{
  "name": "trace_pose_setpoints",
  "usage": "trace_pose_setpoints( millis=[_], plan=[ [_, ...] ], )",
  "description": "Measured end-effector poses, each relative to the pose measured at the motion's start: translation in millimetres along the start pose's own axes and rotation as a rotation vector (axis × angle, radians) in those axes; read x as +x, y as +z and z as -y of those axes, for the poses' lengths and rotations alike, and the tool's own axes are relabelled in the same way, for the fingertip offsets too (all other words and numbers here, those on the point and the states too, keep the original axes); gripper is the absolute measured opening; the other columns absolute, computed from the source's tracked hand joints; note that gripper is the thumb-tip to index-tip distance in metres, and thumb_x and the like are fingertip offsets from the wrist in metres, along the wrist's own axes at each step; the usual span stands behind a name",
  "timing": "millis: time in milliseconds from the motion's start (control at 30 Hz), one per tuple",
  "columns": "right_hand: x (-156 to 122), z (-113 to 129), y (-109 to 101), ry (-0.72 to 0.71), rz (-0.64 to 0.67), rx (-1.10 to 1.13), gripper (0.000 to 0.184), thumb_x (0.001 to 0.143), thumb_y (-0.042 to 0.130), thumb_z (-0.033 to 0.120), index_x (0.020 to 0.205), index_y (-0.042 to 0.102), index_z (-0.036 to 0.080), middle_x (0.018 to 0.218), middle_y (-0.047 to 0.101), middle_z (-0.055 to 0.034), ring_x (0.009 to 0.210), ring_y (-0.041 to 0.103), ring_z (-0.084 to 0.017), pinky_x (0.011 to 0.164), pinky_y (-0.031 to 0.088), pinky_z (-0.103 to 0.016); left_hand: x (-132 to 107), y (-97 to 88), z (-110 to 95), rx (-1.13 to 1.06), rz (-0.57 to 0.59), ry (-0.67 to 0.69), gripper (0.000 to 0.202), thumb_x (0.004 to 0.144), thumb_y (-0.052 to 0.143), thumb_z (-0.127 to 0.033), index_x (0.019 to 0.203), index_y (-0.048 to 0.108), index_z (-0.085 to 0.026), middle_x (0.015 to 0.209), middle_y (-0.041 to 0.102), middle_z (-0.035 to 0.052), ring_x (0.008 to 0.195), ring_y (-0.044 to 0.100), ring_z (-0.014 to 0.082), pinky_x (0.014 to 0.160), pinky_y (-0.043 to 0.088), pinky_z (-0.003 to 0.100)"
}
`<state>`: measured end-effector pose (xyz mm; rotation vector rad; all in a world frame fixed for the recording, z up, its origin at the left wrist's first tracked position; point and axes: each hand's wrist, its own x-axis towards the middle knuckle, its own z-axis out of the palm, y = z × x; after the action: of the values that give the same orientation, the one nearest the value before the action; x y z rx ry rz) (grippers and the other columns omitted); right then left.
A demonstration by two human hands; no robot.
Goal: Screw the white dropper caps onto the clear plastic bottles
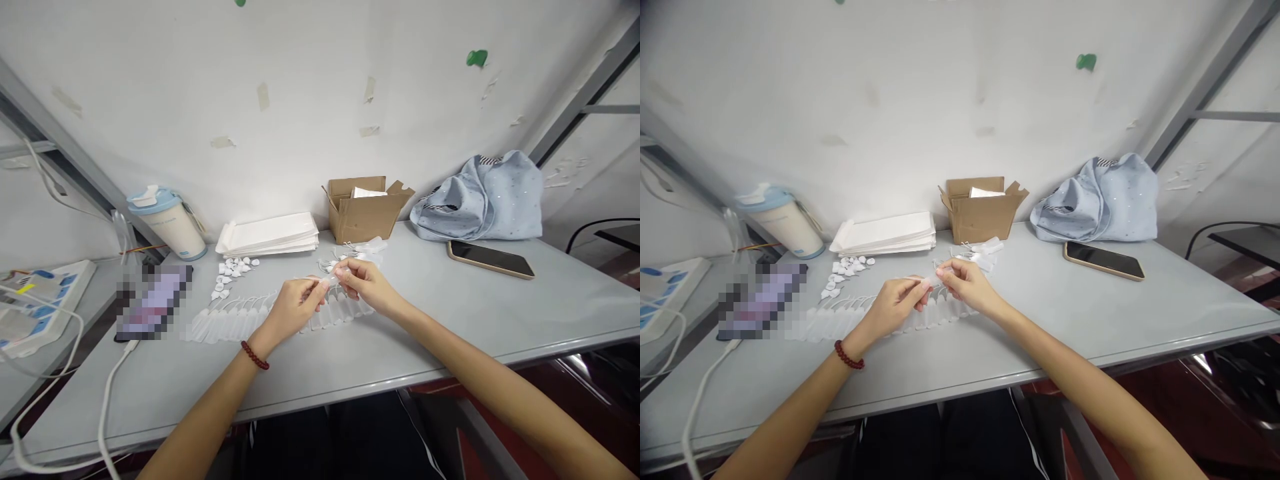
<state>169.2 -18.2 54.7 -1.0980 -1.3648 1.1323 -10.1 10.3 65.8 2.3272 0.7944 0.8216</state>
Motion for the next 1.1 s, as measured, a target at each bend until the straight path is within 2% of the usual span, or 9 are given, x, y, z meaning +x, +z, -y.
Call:
trace_pose_setpoints(
  millis=[100, 267, 367, 467, 567, 633, 733, 867, 1100],
  plan=[
    [0, -2, 0, 0.010, 0.016, 0.032, 0.035, 0.080, 0.061, 0.053, 0.076, 0.053, 0.019, 0.050, 0.031, 0.0093, 0.043, 0.028, -0.007, 0.041, 0.026, -0.021, -2, 4.1, 4, 0.086, -0.034, 0.049, 0.038, 0.095, 0.037, -0.029, 0.061, 0.049, -0.018, 0.058, 0.055, 0.0012, 0.056, 0.055, 0.0136, 0.057, 0.043, 0.024],
    [0, -1, 2, 0.117, -0.018, 0.100, 0.042, 0.078, 0.064, 0.052, 0.063, 0.040, 0.021, 0.051, 0.026, 0.0098, 0.043, 0.023, -0.006, 0.038, 0.023, -0.020, -6, 11.6, 11, 0.267, -0.094, 0.104, 0.024, 0.093, 0.040, -0.026, 0.076, 0.054, -0.016, 0.079, 0.062, 0.0101, 0.068, 0.058, 0.0202, 0.061, 0.043, 0.029],
    [0, 2, 3, 0.144, -0.040, 0.123, 0.045, 0.077, 0.065, 0.053, 0.061, 0.037, 0.021, 0.052, 0.026, 0.0097, 0.043, 0.023, -0.005, 0.037, 0.024, -0.020, -5, 11.1, 10, 0.395, -0.091, 0.115, 0.022, 0.093, 0.041, -0.024, 0.079, 0.055, -0.016, 0.079, 0.062, 0.0089, 0.068, 0.058, 0.0195, 0.059, 0.041, 0.028],
    [-1, 4, 4, 0.139, -0.031, 0.153, 0.045, 0.077, 0.065, 0.052, 0.061, 0.038, 0.020, 0.053, 0.028, 0.0091, 0.043, 0.026, -0.005, 0.037, 0.026, -0.020, -3, 7.3, 6, 0.281, -0.041, 0.076, 0.025, 0.095, 0.040, -0.025, 0.074, 0.052, -0.018, 0.075, 0.060, 0.0038, 0.066, 0.055, 0.0163, 0.060, 0.040, 0.026],
    [-2, 2, 3, 0.094, -0.004, 0.137, 0.039, 0.079, 0.064, 0.051, 0.066, 0.045, 0.020, 0.054, 0.031, 0.0085, 0.044, 0.029, -0.006, 0.039, 0.029, -0.020, -1, 3.8, 3, 0.074, 0.023, 0.028, 0.034, 0.097, 0.035, -0.028, 0.066, 0.046, -0.019, 0.067, 0.054, 0.0000, 0.061, 0.051, 0.0139, 0.062, 0.039, 0.026],
    [-2, 1, 2, 0.059, 0.001, 0.093, 0.036, 0.081, 0.062, 0.050, 0.069, 0.048, 0.019, 0.053, 0.032, 0.0084, 0.044, 0.030, -0.006, 0.039, 0.030, -0.020, -1, 3.1, 2, 0.025, 0.044, 0.014, 0.036, 0.097, 0.034, -0.028, 0.064, 0.043, -0.019, 0.066, 0.051, -0.0008, 0.059, 0.049, 0.0131, 0.061, 0.038, 0.026],
    [-3, 0, 1, 0.053, 0.004, 0.040, 0.036, 0.082, 0.061, 0.049, 0.067, 0.048, 0.019, 0.049, 0.030, 0.0091, 0.042, 0.029, -0.006, 0.038, 0.029, -0.020, -2, 4.4, 2, 0.062, 0.034, 0.051, 0.036, 0.096, 0.036, -0.025, 0.061, 0.040, -0.020, 0.062, 0.047, -0.0018, 0.057, 0.046, 0.0127, 0.059, 0.035, 0.025],
    [-3, 3, 4, 0.139, -0.016, 0.070, 0.041, 0.079, 0.063, 0.051, 0.062, 0.042, 0.020, 0.046, 0.028, 0.0100, 0.039, 0.024, -0.005, 0.034, 0.023, -0.019, -3, 6.8, 4, 0.157, 0.028, 0.092, 0.037, 0.096, 0.036, -0.024, 0.060, 0.038, -0.020, 0.057, 0.044, -0.0025, 0.053, 0.043, 0.0127, 0.056, 0.035, 0.025],
    [-3, 7, 7, 0.244, -0.051, 0.102, 0.044, 0.074, 0.067, 0.053, 0.060, 0.039, 0.021, 0.043, 0.027, 0.0109, 0.038, 0.020, -0.004, 0.032, 0.017, -0.018, -6, 10.6, 10, 0.275, 0.024, 0.115, 0.029, 0.095, 0.039, -0.023, 0.067, 0.046, -0.019, 0.063, 0.054, 0.0021, 0.058, 0.050, 0.0167, 0.057, 0.034, 0.029]
  ],
)
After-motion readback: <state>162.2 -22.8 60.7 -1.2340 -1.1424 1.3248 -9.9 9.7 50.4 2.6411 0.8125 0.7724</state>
